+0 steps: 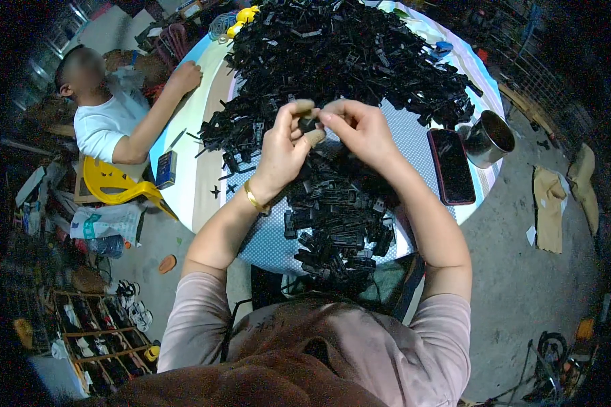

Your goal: The recorder is sorting through a large pile of small black plastic components on a table.

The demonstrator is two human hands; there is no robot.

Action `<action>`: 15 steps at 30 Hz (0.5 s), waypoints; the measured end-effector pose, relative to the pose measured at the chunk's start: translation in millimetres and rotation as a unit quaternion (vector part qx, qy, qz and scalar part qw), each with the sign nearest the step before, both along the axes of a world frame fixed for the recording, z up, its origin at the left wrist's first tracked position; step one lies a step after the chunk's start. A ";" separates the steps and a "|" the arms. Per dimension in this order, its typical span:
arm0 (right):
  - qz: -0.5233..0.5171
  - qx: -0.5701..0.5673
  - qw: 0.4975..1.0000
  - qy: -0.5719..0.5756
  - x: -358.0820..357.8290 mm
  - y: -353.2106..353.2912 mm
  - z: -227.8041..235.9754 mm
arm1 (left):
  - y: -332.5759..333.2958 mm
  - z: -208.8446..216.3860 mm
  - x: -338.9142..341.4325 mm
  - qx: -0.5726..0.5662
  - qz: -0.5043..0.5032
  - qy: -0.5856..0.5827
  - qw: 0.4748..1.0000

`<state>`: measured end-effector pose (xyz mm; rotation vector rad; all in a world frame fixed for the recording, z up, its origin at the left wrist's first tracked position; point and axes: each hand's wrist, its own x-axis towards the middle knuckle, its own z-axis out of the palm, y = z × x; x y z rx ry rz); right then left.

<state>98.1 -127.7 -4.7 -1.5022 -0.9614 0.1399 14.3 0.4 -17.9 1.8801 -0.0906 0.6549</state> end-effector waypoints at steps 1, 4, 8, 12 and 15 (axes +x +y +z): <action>0.002 -0.021 1.000 0.017 -2.9 -4.2 6.6 | -1.2 -2.1 -0.4 -0.033 0.007 -0.040 0.999; -0.035 -0.106 0.989 -0.098 -6.9 -4.8 -1.0 | -9.0 6.6 -9.3 0.203 0.069 -0.040 0.976; -0.034 -0.052 0.988 -0.144 -5.2 -5.2 1.2 | 0.0 16.4 -14.1 0.298 0.042 -0.046 0.953; 0.031 -0.056 0.998 0.013 7.0 -21.2 13.1 | 16.4 32.2 -14.3 -0.058 -0.084 0.008 0.995; 0.086 -0.052 0.992 0.079 17.2 -28.0 13.1 | 35.9 32.1 -9.3 -0.228 -0.325 0.187 0.899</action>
